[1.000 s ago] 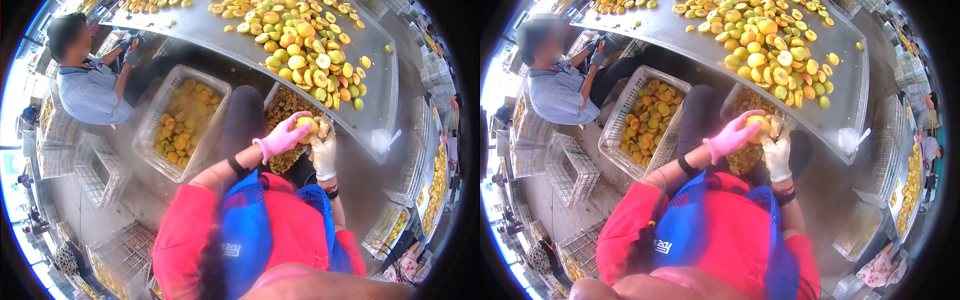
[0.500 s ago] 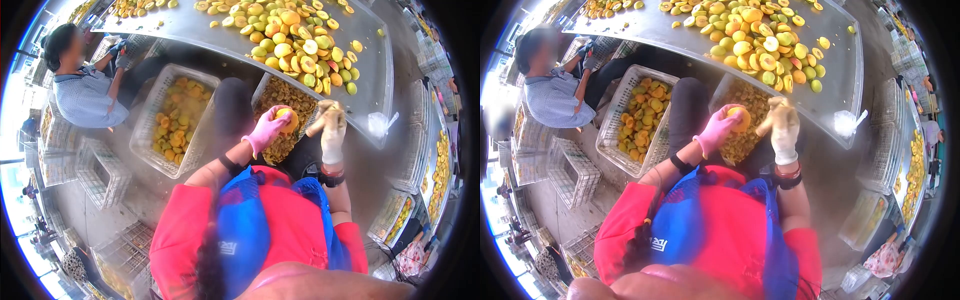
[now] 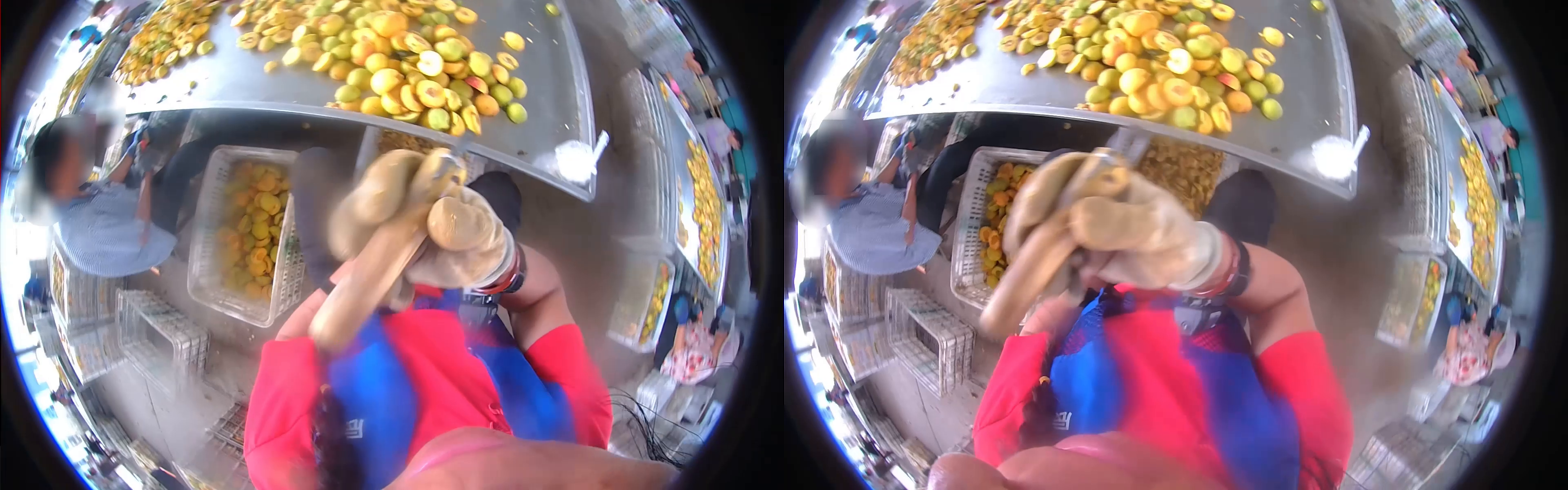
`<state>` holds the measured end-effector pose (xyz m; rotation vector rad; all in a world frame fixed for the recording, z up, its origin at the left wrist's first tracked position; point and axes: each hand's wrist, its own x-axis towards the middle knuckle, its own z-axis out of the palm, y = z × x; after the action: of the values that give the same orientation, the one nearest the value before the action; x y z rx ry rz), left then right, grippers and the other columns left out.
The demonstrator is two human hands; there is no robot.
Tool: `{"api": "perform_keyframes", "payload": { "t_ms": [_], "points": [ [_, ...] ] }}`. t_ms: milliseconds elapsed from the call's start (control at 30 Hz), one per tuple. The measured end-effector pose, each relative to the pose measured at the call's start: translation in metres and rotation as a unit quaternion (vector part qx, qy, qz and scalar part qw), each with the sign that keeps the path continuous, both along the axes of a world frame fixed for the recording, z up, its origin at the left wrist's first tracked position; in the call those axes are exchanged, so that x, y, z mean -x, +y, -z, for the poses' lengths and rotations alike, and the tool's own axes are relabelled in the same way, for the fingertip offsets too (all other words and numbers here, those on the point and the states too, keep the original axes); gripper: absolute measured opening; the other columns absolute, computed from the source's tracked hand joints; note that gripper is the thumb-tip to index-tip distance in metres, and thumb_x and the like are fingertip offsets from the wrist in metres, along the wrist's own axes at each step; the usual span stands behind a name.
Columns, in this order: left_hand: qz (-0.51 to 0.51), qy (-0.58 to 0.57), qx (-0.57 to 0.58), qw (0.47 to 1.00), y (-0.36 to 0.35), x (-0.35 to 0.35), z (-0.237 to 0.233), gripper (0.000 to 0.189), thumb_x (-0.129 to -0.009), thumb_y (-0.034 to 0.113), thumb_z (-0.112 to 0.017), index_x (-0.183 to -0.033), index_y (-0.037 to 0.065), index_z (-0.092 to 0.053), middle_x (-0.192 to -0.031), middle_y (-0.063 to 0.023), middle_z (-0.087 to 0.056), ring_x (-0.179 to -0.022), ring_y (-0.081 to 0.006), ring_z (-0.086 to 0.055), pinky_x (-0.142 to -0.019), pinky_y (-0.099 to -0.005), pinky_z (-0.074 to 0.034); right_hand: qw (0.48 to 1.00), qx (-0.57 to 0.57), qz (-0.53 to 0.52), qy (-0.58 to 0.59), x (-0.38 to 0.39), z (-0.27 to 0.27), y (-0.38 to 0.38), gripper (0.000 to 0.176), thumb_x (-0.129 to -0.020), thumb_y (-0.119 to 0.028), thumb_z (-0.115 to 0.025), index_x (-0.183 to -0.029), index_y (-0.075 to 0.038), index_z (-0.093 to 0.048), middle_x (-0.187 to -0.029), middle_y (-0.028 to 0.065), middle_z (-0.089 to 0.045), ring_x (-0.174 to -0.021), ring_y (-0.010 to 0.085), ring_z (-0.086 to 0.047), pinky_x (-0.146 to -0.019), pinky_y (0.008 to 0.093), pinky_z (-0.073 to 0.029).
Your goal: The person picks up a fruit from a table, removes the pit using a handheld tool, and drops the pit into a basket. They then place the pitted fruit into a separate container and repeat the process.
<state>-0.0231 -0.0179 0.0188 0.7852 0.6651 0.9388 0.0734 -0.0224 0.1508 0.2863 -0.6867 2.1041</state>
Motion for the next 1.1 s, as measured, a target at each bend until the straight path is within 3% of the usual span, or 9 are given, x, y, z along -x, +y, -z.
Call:
{"api": "perform_keyframes", "payload": {
  "t_ms": [333,567,667,700,733,800,967,1000,1100],
  "points": [
    [-0.062,-0.072,0.031,0.995,-0.034,0.0,-0.082,0.049,-0.098,0.023,-0.055,-0.14,0.001,-0.044,-0.131,-0.0127,-0.055,-0.117,-0.0215,-0.056,-0.099,-0.0332,-0.046,0.964,0.101,-0.174,0.176,0.027,-0.019,-0.027,0.034,-0.093,-0.019,-0.069,-0.121,-0.004,-0.057,-0.118,0.01,-0.065,-0.102,0.0193,-0.066,-0.08,0.0303,-0.054],
    [-0.097,-0.108,0.165,0.976,-0.07,0.008,-0.154,0.055,-0.101,0.027,-0.051,-0.146,-0.001,-0.038,-0.138,-0.0154,-0.051,-0.124,-0.0241,-0.053,-0.108,-0.0344,-0.043,0.988,-0.089,0.112,0.051,0.009,-0.003,-0.012,0.032,-0.091,-0.009,-0.067,-0.118,0.001,-0.054,-0.108,0.0139,-0.066,-0.093,0.0214,-0.066,-0.08,0.0338,-0.053],
    [0.003,-0.407,0.496,0.767,-0.047,0.038,-0.18,0.053,-0.107,0.037,-0.039,-0.144,-0.001,-0.039,-0.135,-0.0143,-0.056,-0.116,-0.0246,-0.059,-0.103,-0.0339,-0.048,0.974,-0.041,0.222,-0.025,-0.023,0.009,-0.02,0.028,-0.095,-0.013,-0.062,-0.118,0.0,-0.051,-0.107,0.0165,-0.064,-0.094,0.0272,-0.065,-0.087,0.0435,-0.051],
    [-0.019,-0.31,0.147,0.939,-0.025,0.022,-0.075,0.055,-0.104,0.043,-0.045,-0.14,0.001,-0.045,-0.134,-0.0149,-0.058,-0.118,-0.025,-0.058,-0.101,-0.0355,-0.049,0.955,-0.054,0.276,-0.095,-0.036,0.015,-0.019,0.024,-0.097,-0.015,-0.06,-0.114,0.0,-0.052,-0.103,0.0185,-0.065,-0.092,0.0276,-0.065,-0.086,0.0429,-0.051],
    [-0.171,-0.163,-0.145,0.961,-0.003,0.006,0.029,0.058,-0.1,0.049,-0.05,-0.136,0.004,-0.05,-0.134,-0.0155,-0.059,-0.12,-0.0254,-0.058,-0.099,-0.037,-0.05,0.928,-0.066,0.325,-0.17,-0.048,0.02,-0.017,0.022,-0.098,-0.016,-0.059,-0.11,0.001,-0.052,-0.099,0.0205,-0.067,-0.091,0.028,-0.065,-0.084,0.0422,-0.051],
    [-0.072,-0.149,0.052,0.985,0.025,0.028,0.039,0.059,-0.102,0.054,-0.044,-0.138,0.007,-0.049,-0.13,-0.0151,-0.061,-0.111,-0.0257,-0.061,-0.088,-0.0344,-0.051,0.873,-0.08,0.38,-0.297,-0.066,0.035,-0.018,0.02,-0.101,-0.019,-0.056,-0.102,0.002,-0.054,-0.086,0.0203,-0.07,-0.084,0.0244,-0.065,-0.077,0.0376,-0.052],
    [-0.1,-0.031,-0.023,0.994,0.023,0.025,0.021,0.064,-0.102,0.058,-0.04,-0.137,0.005,-0.049,-0.128,-0.0166,-0.061,-0.104,-0.0251,-0.063,-0.08,-0.0326,-0.052,0.645,-0.159,0.392,-0.637,-0.069,0.101,-0.027,0.015,-0.096,-0.008,-0.064,-0.108,-0.005,-0.055,-0.076,0.0012,-0.061,-0.068,0.0057,-0.057,-0.059,0.026,-0.049],
    [-0.101,-0.039,-0.03,0.994,0.023,0.022,0.021,0.064,-0.102,0.058,-0.041,-0.137,0.005,-0.048,-0.129,-0.0171,-0.061,-0.106,-0.0254,-0.063,-0.082,-0.0328,-0.052,0.584,-0.178,0.404,-0.681,-0.064,0.104,-0.029,0.023,-0.091,-0.02,-0.069,-0.103,-0.006,-0.057,-0.081,0.0158,-0.067,-0.071,0.0351,-0.067,-0.064,0.0394,-0.052],
    [-0.105,-0.046,-0.034,0.993,0.016,0.019,0.02,0.062,-0.102,0.055,-0.045,-0.137,0.004,-0.047,-0.13,-0.0182,-0.059,-0.111,-0.0259,-0.061,-0.09,-0.0338,-0.051,0.552,-0.208,0.39,-0.707,-0.052,0.115,-0.034,0.023,-0.091,-0.021,-0.069,-0.1,-0.004,-0.055,-0.079,0.0195,-0.066,-0.076,0.0413,-0.066,-0.064,0.0429,-0.051]
  ]
}}
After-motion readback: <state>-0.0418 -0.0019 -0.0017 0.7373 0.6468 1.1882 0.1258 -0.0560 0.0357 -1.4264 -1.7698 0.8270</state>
